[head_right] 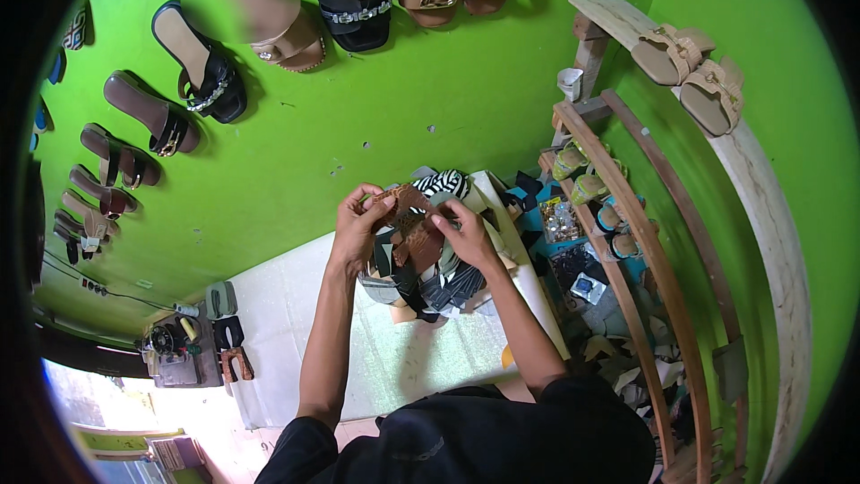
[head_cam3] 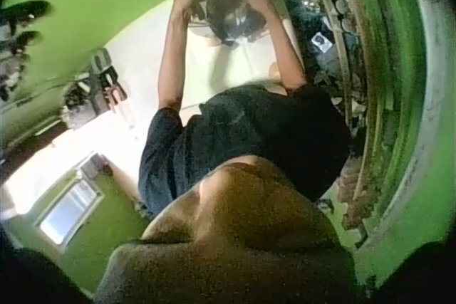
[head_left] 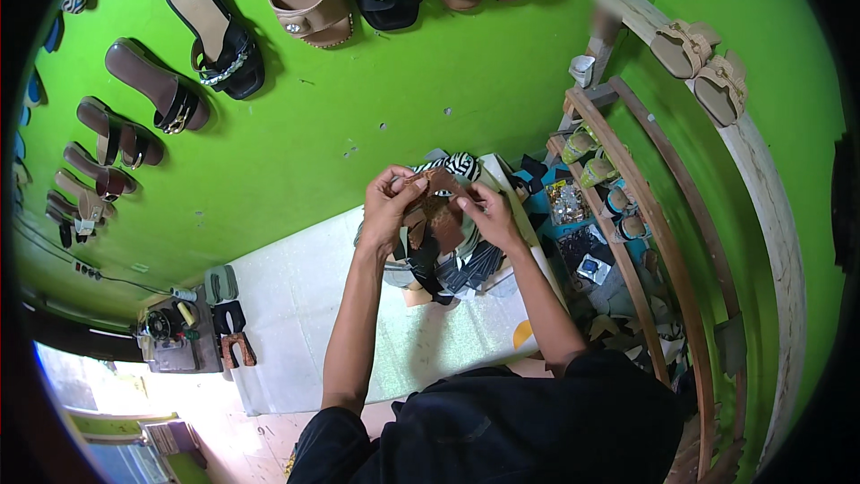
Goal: Organizing and sorting various shoe upper components and patterns on a work table.
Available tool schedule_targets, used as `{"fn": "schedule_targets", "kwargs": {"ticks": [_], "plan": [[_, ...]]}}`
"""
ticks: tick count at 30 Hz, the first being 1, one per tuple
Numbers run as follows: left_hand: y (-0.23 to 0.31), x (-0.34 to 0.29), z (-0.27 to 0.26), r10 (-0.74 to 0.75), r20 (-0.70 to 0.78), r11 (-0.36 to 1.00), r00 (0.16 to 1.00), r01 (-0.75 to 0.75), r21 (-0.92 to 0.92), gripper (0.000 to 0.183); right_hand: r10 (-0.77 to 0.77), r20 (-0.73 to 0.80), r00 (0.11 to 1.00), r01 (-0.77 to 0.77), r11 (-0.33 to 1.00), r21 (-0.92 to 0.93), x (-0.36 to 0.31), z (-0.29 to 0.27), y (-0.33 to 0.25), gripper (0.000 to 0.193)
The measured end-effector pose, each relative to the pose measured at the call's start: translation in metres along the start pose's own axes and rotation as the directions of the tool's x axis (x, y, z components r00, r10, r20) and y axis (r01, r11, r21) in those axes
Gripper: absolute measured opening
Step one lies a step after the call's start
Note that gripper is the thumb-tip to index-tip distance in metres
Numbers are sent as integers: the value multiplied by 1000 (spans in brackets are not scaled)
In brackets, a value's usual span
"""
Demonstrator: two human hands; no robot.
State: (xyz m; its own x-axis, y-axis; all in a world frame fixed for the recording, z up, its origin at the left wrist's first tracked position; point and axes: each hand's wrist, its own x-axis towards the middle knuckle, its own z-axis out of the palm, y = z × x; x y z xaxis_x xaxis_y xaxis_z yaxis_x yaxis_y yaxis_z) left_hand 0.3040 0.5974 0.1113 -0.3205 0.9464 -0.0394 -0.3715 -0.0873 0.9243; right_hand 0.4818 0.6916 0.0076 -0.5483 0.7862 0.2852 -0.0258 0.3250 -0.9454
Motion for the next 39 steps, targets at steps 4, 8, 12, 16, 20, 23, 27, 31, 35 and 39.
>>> {"fn": "schedule_targets", "kwargs": {"ticks": [4, 8, 12, 16, 20, 23, 27, 31, 35, 39], "plan": [[-22, 0, -47, 98, 17, 928, 995, -97, 360, 15, 41, -10, 999, -37, 974, 223, 3, -8, -10, 12], [-34, -4, -44, -18, 160, 733, 987, -96, 673, 31, 43, 25, 999, -46, 993, 105, 6, -12, -9, 18], [-45, -6, -39, -227, 92, 761, 970, 117, 638, 17, 33, 49, 998, -32, 999, -32, 7, -12, -23, 22], [-36, -6, -35, 53, 90, 871, 995, -90, 483, 17, 34, 91, 995, -28, 997, -67, 1, -16, -32, 30], [-13, -3, -11, 175, 134, 687, 975, -218, 693, 15, 337, 207, 918, -254, 904, -343, -6, -28, 19, 31], [14, -13, 6, 332, 303, 318, 893, -409, 855, 10, 95, 197, 976, -37, 959, -282, -8, -28, 17, 39], [32, -25, 16, 248, 485, -7, 839, -499, 867, 23, -127, 118, 985, 151, 963, -225, 5, -30, -59, 58], [33, -23, 24, 339, 585, -83, 737, -596, 799, 30, -109, 143, 984, 126, 986, -112, 11, -32, -49, 41], [28, -24, 11, 314, 420, 63, 851, -460, 885, 34, -67, -29, 997, 66, 997, -29, 9, -28, -61, 18], [2, -23, -5, 337, 243, 460, 910, -384, 800, 26, -93, -11, 996, 92, 991, -101, 8, -31, -60, 14]]}}
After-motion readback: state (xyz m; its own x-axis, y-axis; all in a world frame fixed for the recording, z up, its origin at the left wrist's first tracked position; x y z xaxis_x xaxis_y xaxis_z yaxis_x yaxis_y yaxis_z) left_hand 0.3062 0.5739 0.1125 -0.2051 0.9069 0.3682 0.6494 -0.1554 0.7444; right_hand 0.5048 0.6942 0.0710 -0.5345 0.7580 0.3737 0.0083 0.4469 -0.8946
